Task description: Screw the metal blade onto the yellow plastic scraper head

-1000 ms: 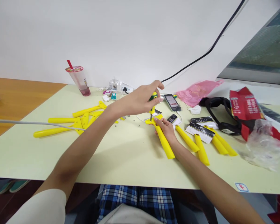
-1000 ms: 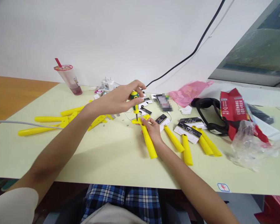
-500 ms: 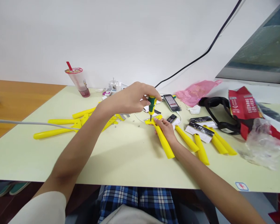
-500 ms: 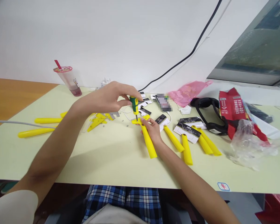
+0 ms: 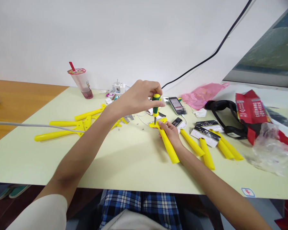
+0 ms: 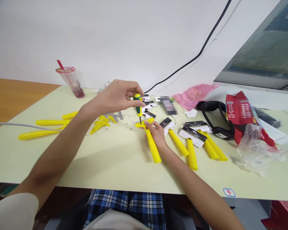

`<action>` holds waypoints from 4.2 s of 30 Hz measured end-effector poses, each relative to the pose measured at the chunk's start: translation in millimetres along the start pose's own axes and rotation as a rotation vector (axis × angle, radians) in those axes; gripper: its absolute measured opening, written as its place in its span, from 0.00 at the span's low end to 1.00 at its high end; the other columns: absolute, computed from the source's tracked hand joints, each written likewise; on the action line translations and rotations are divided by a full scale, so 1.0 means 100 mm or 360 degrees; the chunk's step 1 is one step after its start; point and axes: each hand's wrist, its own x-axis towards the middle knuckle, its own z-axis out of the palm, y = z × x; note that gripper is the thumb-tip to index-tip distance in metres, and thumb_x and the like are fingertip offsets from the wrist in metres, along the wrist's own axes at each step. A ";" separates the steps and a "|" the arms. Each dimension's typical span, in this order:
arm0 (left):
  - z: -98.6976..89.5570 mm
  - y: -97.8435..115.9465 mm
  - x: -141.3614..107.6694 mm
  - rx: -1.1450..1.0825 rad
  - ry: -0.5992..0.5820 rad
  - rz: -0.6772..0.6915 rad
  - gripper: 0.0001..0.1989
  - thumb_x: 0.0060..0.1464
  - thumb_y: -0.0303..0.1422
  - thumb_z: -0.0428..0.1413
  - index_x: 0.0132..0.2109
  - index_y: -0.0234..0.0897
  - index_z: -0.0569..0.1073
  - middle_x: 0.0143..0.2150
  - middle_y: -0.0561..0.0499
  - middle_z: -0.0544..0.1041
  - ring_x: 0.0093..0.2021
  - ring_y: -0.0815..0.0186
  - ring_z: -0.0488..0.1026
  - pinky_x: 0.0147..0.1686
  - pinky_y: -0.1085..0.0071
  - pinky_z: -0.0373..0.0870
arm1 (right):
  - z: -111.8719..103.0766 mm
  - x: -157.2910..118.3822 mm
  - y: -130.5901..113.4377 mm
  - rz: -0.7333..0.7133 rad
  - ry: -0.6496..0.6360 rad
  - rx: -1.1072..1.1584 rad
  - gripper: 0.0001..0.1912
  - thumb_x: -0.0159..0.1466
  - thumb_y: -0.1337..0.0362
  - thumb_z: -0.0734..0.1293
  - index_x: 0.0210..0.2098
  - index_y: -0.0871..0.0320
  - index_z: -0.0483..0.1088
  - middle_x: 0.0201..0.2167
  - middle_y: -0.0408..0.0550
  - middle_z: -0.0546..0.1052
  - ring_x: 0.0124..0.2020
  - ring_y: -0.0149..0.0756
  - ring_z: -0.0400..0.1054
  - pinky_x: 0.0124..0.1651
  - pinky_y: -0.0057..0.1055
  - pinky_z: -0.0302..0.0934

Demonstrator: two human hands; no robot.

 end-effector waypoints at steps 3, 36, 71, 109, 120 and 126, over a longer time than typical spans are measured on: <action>0.01 0.00 0.00 -0.0009 0.0009 -0.0010 0.13 0.61 0.44 0.62 0.45 0.41 0.82 0.32 0.48 0.78 0.38 0.58 0.75 0.38 0.60 0.69 | 0.00 -0.01 0.01 -0.0005 -0.0026 0.0018 0.30 0.49 0.43 0.83 0.30 0.52 0.65 0.21 0.38 0.76 0.17 0.30 0.66 0.19 0.26 0.63; 0.09 -0.05 0.05 -0.0040 -0.0003 0.0090 0.12 0.62 0.43 0.63 0.43 0.39 0.79 0.39 0.47 0.80 0.39 0.61 0.74 0.41 0.63 0.69 | -0.02 0.04 0.06 -0.0008 -0.0045 0.0075 0.31 0.47 0.41 0.84 0.30 0.53 0.66 0.23 0.40 0.79 0.16 0.30 0.67 0.19 0.26 0.63; 0.05 0.04 -0.02 -0.0013 -0.0285 0.0267 0.19 0.68 0.33 0.52 0.62 0.42 0.75 0.56 0.44 0.80 0.48 0.61 0.75 0.49 0.64 0.70 | -0.03 0.06 0.12 -0.0044 -0.0068 0.0088 0.29 0.50 0.44 0.83 0.30 0.52 0.65 0.25 0.41 0.80 0.19 0.31 0.69 0.21 0.27 0.67; 0.04 0.01 -0.01 -0.0234 -0.0147 0.0154 0.15 0.64 0.37 0.59 0.55 0.44 0.82 0.52 0.45 0.80 0.47 0.60 0.76 0.47 0.62 0.72 | -0.02 0.04 0.09 -0.0032 -0.0071 0.0036 0.29 0.51 0.43 0.83 0.30 0.52 0.65 0.28 0.43 0.82 0.21 0.32 0.71 0.22 0.28 0.66; 0.16 0.03 0.02 -0.0131 -0.0160 0.0259 0.16 0.67 0.35 0.52 0.56 0.42 0.79 0.55 0.44 0.82 0.49 0.58 0.78 0.52 0.59 0.72 | 0.02 -0.01 0.03 -0.0038 -0.0036 -0.0042 0.29 0.48 0.42 0.82 0.29 0.52 0.65 0.19 0.39 0.76 0.17 0.33 0.68 0.20 0.29 0.64; 0.15 0.07 -0.02 -0.0170 -0.0383 0.0226 0.23 0.67 0.29 0.45 0.66 0.42 0.69 0.65 0.43 0.75 0.57 0.58 0.74 0.57 0.61 0.70 | -0.01 0.03 0.05 -0.0023 -0.0055 0.0003 0.29 0.48 0.42 0.83 0.30 0.53 0.67 0.23 0.41 0.80 0.16 0.30 0.66 0.20 0.28 0.64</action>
